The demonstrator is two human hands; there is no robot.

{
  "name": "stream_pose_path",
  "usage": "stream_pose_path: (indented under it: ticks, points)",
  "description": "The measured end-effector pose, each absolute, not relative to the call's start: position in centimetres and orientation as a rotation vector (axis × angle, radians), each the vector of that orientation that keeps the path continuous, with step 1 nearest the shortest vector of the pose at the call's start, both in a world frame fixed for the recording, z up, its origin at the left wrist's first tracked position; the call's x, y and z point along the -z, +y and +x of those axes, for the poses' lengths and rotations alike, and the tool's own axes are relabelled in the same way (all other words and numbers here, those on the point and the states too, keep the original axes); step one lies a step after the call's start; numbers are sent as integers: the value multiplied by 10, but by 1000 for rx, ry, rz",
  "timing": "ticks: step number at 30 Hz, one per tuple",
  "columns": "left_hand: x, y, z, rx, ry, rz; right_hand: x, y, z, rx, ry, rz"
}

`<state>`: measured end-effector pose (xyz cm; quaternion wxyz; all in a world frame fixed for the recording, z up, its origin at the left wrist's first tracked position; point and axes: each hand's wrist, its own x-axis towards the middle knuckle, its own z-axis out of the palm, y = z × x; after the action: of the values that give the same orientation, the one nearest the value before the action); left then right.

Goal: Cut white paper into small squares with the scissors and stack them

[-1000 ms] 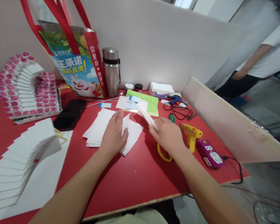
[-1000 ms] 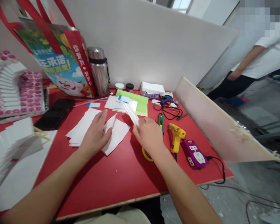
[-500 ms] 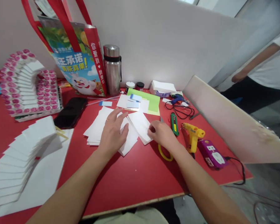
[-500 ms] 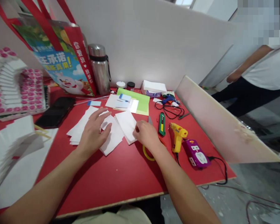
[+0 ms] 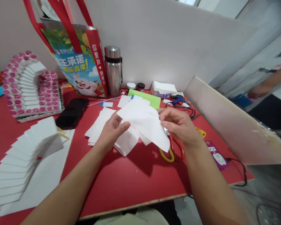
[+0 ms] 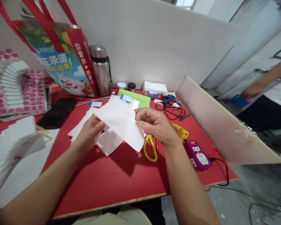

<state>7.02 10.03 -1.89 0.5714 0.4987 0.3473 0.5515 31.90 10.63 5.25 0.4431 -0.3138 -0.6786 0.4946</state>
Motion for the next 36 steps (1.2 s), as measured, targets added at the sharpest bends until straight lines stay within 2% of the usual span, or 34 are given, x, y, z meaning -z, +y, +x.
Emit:
stream_pose_path:
  ticks: [4,10,14,19,23,36]
  points:
    - [13,96,68,-1183,797,934,-37,107,317,-1302,-1434,-798]
    - [2,92,59,-946,792,968,-20,104,311,-1864,-1113,-769]
    - [-1,91,61,-869,830,995,-10,99,305,-1965,-1110,-1096]
    - [-1,98,65,-1061,815,697,-5,100,297,-1637,-1025,-1095]
    - [3,99,66,-1019,859,763,-4,101,294,-1452,-1020,-1055]
    - [16,103,60,-1093,937,926,-7,104,312,-1524,-1096,-1160]
